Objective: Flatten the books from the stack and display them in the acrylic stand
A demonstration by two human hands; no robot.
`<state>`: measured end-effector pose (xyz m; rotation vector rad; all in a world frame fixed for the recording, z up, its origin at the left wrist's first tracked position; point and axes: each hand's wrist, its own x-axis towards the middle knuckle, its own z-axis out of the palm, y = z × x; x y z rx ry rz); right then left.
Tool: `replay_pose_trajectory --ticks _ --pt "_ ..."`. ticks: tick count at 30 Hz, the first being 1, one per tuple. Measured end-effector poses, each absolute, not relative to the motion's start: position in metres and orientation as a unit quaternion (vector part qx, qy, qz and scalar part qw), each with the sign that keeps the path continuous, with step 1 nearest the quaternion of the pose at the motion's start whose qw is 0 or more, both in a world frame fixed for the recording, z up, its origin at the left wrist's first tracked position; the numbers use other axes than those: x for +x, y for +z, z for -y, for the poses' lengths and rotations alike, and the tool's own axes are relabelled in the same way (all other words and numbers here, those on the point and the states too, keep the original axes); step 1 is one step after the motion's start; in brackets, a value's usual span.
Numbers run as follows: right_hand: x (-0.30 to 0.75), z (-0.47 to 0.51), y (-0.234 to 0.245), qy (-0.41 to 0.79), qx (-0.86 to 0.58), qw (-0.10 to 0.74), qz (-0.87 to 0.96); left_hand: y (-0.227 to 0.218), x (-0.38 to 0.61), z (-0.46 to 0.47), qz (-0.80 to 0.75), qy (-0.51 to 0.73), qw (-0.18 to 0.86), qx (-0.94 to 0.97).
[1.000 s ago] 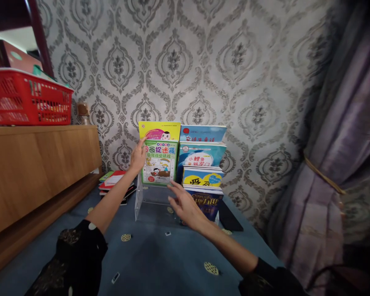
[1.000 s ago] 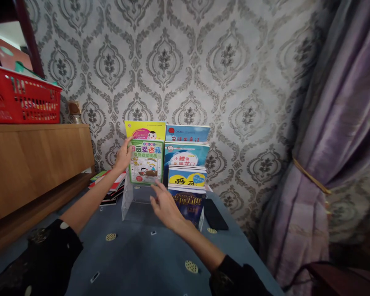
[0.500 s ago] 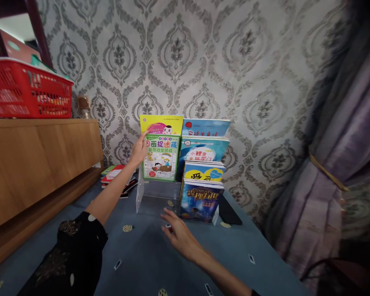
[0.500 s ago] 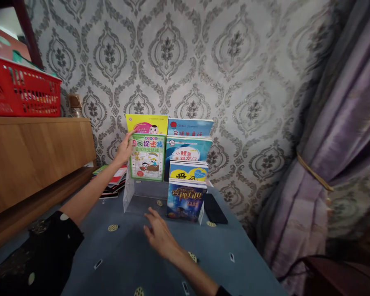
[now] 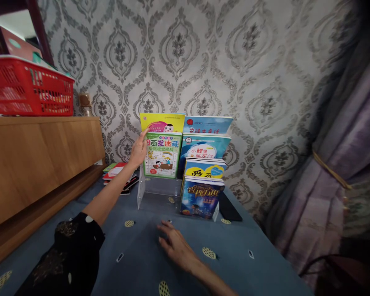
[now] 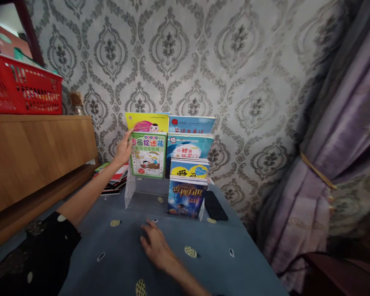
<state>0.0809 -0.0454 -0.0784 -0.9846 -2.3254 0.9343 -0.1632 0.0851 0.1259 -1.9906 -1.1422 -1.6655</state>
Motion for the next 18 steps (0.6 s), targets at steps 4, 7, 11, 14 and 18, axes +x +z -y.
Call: replay_pose_trajectory --ticks 4,7,11,14,18 --pt "0.079 0.049 -0.079 0.340 -0.354 0.219 0.843 0.124 -0.163 -0.082 0.406 -0.580 0.159 -0.688" --pt "0.077 0.050 -0.080 0.339 -0.363 0.216 0.841 0.123 -0.164 -0.080 0.409 -0.577 0.162 -0.688" --pt "0.075 0.051 -0.081 0.336 -0.367 0.210 0.842 0.122 -0.165 -0.078 0.406 -0.579 0.163 -0.688" --pt "0.073 0.050 -0.083 0.341 -0.371 0.211 0.838 0.120 -0.165 -0.079 0.404 -0.581 0.163 -0.687" --pt "0.070 0.048 -0.088 0.344 -0.369 0.224 0.834 0.117 -0.165 -0.078 0.400 -0.583 0.177 -0.685"
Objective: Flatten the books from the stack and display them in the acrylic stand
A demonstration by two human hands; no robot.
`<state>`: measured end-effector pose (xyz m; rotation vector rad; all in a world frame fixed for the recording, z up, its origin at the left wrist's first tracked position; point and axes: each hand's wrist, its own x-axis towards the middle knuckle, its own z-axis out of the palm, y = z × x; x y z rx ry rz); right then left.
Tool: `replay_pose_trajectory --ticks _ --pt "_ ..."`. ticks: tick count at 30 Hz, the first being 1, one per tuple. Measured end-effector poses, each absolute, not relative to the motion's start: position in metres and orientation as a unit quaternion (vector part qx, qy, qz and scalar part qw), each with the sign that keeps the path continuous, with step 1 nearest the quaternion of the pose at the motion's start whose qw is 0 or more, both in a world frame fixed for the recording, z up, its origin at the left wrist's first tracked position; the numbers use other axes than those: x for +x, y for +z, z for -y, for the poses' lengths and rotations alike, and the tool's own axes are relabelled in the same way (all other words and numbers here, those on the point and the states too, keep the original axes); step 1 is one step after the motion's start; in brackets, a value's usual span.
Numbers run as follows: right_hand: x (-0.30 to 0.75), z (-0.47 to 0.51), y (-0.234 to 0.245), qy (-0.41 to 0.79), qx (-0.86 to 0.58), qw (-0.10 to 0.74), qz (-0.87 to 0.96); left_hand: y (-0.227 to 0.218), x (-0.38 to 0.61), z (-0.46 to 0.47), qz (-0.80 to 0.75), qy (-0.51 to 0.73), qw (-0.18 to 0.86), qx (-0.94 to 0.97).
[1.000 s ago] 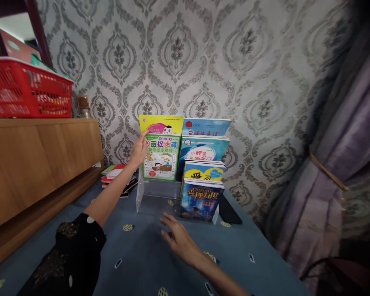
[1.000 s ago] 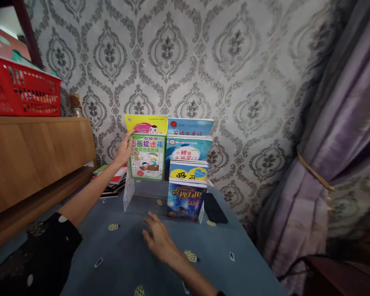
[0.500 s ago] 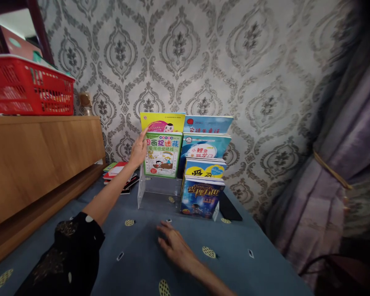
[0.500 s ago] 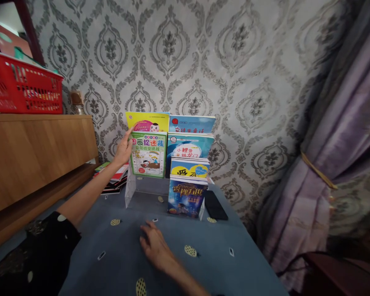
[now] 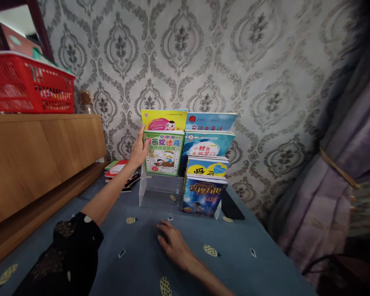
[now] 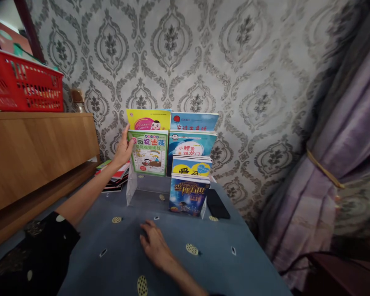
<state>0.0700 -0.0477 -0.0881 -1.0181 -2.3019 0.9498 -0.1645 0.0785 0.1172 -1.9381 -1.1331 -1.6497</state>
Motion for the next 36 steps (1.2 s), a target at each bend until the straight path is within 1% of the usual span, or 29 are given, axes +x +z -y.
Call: replay_pose_trajectory --ticks 4,7,11,12,14,16,20,23,27,32,36 --pt "0.064 0.045 -0.094 0.343 -0.369 0.242 0.829 0.115 -0.166 -0.074 0.408 -0.574 0.180 -0.687" --pt "0.060 0.045 -0.100 0.342 -0.368 0.255 0.826 0.111 -0.178 -0.071 0.421 -0.572 0.159 -0.686" --pt "0.058 0.048 -0.107 0.339 -0.368 0.288 0.816 0.092 -0.216 -0.075 0.480 -0.567 0.161 -0.650" --pt "0.058 0.049 -0.109 0.339 -0.368 0.298 0.813 0.085 -0.228 -0.077 0.521 -0.540 0.167 -0.639" --pt "0.058 0.049 -0.111 0.342 -0.367 0.309 0.808 0.066 -0.249 -0.079 0.627 -0.438 0.167 -0.622" --pt "0.059 0.049 -0.113 0.346 -0.362 0.310 0.808 0.042 -0.265 -0.081 0.689 -0.348 0.147 -0.619" --pt "0.060 0.048 -0.119 0.346 -0.354 0.314 0.810 -0.007 -0.278 -0.080 0.738 -0.219 0.096 -0.631" --pt "0.061 0.048 -0.123 0.341 -0.348 0.322 0.812 -0.032 -0.281 -0.083 0.750 -0.141 0.075 -0.642" --pt "0.062 0.046 -0.128 0.345 -0.342 0.315 0.815 -0.043 -0.287 -0.090 0.746 -0.080 0.070 -0.658" --pt "0.063 0.044 -0.131 0.354 -0.340 0.320 0.810 -0.043 -0.296 -0.094 0.738 -0.031 0.064 -0.671" --pt "0.062 0.046 -0.124 0.365 -0.339 0.314 0.808 -0.042 -0.299 -0.094 0.739 -0.003 0.051 -0.672"
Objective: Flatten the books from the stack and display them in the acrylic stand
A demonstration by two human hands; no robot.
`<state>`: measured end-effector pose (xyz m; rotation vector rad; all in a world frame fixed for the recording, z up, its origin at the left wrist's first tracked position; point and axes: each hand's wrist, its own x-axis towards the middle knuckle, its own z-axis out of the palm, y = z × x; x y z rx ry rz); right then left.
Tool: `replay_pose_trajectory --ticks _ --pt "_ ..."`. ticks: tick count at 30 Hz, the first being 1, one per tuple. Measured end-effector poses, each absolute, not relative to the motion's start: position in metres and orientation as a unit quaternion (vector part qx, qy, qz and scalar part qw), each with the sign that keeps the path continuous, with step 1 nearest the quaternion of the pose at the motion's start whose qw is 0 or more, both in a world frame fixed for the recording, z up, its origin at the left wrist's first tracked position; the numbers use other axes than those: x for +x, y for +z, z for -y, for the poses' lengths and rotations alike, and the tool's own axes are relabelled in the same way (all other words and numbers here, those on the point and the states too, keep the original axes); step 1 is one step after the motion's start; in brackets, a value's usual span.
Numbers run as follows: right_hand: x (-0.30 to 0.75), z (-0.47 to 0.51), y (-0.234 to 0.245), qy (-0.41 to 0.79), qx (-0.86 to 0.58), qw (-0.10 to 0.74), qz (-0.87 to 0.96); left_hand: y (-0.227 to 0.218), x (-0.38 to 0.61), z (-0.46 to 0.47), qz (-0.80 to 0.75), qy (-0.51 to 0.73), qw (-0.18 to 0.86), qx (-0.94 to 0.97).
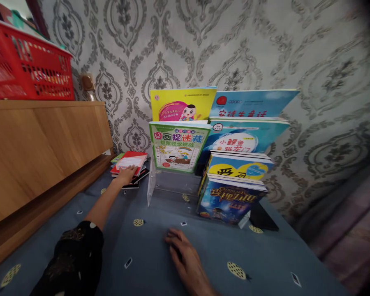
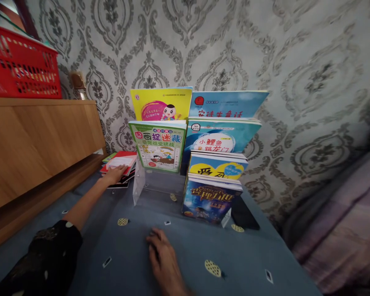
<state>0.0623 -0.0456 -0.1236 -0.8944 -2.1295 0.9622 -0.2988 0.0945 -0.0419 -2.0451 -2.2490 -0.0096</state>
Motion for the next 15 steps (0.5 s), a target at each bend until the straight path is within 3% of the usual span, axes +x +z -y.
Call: replay_pose_trajectory --ticks 15 --pt "0.058 0.051 -0.107 0.352 -0.337 0.302 0.819 -0.033 -0.289 -0.047 0.721 -0.014 0.085 -0.688"
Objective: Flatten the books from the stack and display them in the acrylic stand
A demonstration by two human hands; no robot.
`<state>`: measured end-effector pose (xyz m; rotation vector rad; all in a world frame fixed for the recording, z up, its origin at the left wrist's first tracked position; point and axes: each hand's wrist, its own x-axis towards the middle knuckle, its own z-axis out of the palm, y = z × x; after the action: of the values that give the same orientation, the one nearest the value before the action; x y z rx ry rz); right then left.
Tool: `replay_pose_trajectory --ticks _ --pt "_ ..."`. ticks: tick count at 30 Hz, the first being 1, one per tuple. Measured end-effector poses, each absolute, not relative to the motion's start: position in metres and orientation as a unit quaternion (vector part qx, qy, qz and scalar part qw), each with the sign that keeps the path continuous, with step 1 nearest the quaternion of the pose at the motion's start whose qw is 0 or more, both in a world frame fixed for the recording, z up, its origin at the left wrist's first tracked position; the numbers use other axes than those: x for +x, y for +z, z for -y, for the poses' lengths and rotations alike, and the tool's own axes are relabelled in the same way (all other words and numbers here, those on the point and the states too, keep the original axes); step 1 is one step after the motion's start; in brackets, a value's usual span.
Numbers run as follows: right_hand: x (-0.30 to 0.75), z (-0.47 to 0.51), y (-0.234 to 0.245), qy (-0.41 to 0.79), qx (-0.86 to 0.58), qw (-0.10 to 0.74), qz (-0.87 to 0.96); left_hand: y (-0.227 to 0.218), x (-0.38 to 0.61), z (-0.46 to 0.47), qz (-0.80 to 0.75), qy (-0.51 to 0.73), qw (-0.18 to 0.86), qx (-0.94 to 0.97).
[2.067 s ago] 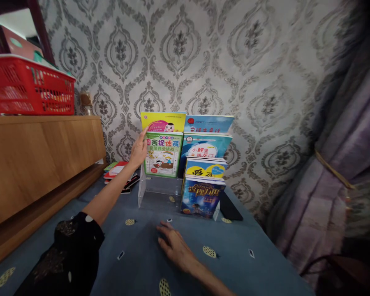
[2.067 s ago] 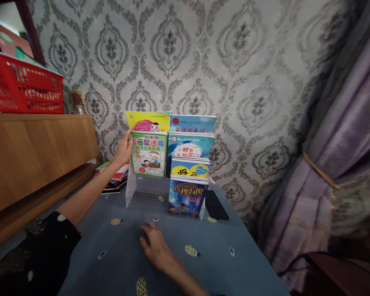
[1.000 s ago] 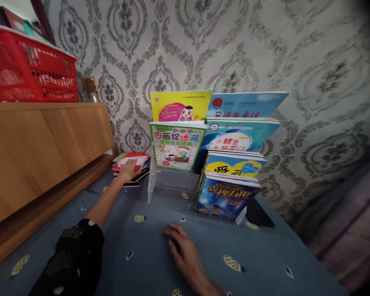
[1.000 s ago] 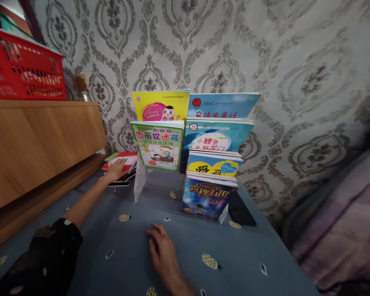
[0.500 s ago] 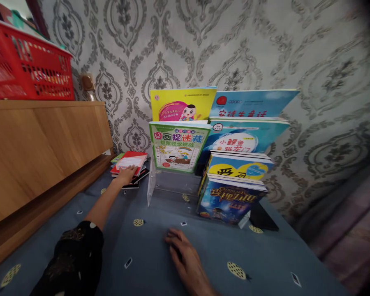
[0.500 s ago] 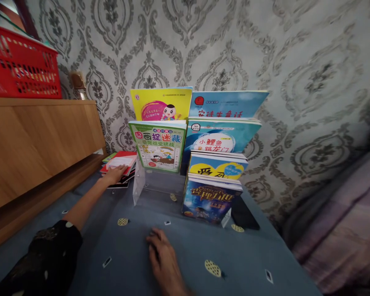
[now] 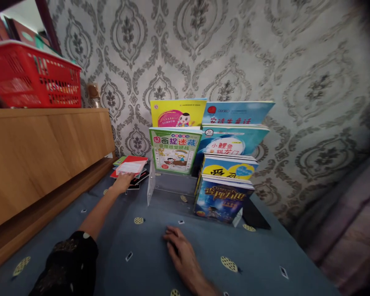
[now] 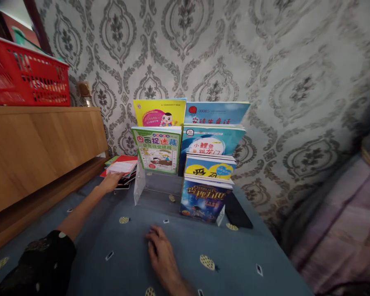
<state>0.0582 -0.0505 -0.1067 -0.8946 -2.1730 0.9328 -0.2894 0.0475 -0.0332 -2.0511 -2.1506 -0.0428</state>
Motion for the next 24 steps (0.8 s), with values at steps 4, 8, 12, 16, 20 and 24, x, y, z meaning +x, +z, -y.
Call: replay_pose_trajectory --ticks 4,8,12,16,20,24 --pt "0.059 0.050 -0.109 0.344 -0.335 0.311 0.820 -0.033 -0.283 -0.020 0.716 -0.006 0.089 -0.693" --pt "0.058 0.051 -0.109 0.340 -0.335 0.303 0.825 -0.037 -0.276 0.021 0.708 0.006 0.085 -0.701" --pt "0.057 0.052 -0.105 0.338 -0.333 0.296 0.829 -0.047 -0.271 0.072 0.694 0.006 0.057 -0.718" --pt "0.057 0.053 -0.100 0.339 -0.327 0.292 0.832 -0.057 -0.255 0.132 0.686 0.022 0.019 -0.727" --pt "0.057 0.054 -0.099 0.335 -0.325 0.286 0.837 -0.049 -0.224 0.189 0.682 0.017 -0.022 -0.731" --pt "0.056 0.052 -0.103 0.314 -0.322 0.277 0.849 -0.031 -0.219 0.205 0.652 -0.033 -0.120 -0.748"
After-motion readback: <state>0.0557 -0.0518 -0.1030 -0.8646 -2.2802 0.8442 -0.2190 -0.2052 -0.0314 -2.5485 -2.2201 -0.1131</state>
